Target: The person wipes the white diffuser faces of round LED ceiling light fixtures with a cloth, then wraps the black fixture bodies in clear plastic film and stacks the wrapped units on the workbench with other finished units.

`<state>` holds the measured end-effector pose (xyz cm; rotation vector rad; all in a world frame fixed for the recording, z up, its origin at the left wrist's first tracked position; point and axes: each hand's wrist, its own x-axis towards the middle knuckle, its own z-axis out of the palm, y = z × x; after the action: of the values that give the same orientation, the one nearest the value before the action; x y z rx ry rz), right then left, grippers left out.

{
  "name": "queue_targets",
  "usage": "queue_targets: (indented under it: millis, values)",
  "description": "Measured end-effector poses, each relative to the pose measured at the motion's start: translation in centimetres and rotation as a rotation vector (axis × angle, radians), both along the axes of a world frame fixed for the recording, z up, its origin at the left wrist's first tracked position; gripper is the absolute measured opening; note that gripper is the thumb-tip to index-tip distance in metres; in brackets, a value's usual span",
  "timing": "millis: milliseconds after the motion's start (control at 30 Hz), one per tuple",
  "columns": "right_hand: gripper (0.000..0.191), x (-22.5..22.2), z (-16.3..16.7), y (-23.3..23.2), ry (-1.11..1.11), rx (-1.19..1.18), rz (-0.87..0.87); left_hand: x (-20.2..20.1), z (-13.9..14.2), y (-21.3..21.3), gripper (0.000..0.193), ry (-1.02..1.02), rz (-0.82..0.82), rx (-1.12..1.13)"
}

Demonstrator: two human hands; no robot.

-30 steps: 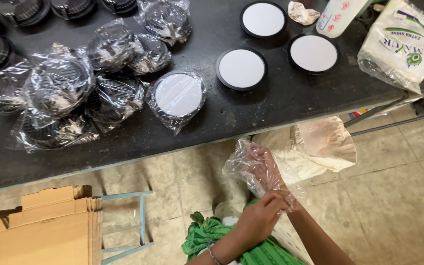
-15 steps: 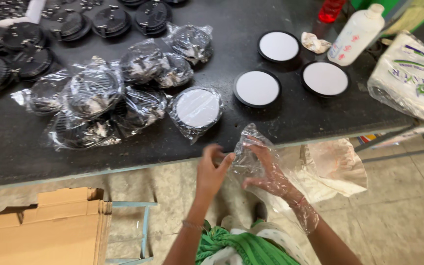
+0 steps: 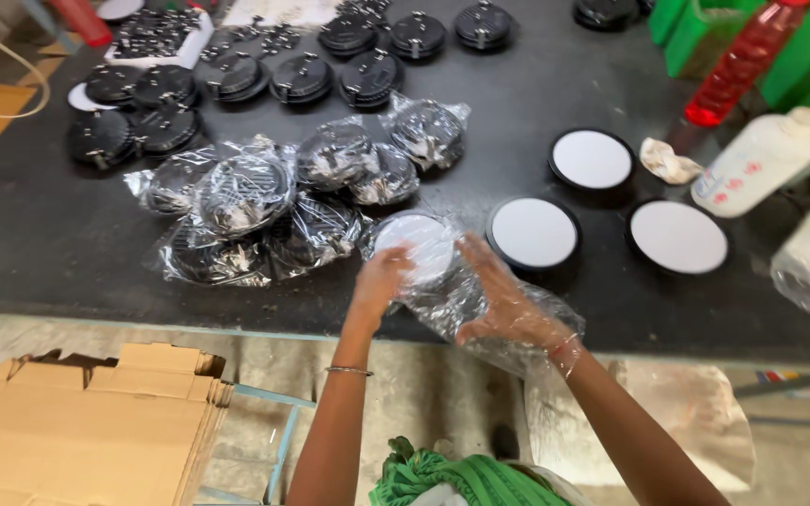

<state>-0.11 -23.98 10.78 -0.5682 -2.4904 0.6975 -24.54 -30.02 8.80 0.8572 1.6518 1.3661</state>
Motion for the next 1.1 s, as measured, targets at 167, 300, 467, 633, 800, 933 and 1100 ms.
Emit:
queue_targets:
  millis: [167,300,467,633,800,933,1100]
  values:
    - [0.143,-0.5,0.5,3.8,0.039,-0.262,0.102,-1.2,-0.3,2.0,0.026,0.428,0.150,0.215]
    - [0.149,0.4,0.1,5.5,0.091,-0.159,0.130,-3.4,-0.9,2.5,0.023,0.357,0.365,0.264]
    - [0.149,1.8,-1.7,6.5,0.080,-0.187,0.105,-3.8,-1.3,2.8,0.023,0.430,0.584,0.154]
    - [0.109,5.7,-3.0,9.3,0.095,-0.062,-0.147,-1.8,-0.1,3.0,0.061,0.935,0.629,-0.168]
    - [0.071,9.7,-3.9,11.4,-0.234,0.228,-0.269,7.5,1.0,5.5,0.084,1.183,0.445,0.072]
    - [0.072,9.9,-4.6,11.4,-0.334,0.286,-0.213,14.8,0.8,8.8,0.101,1.143,0.243,0.117]
    - [0.046,9.6,-4.4,12.3,-0.161,0.560,-0.233,15.1,-0.5,11.2,0.082,1.277,0.268,0.028]
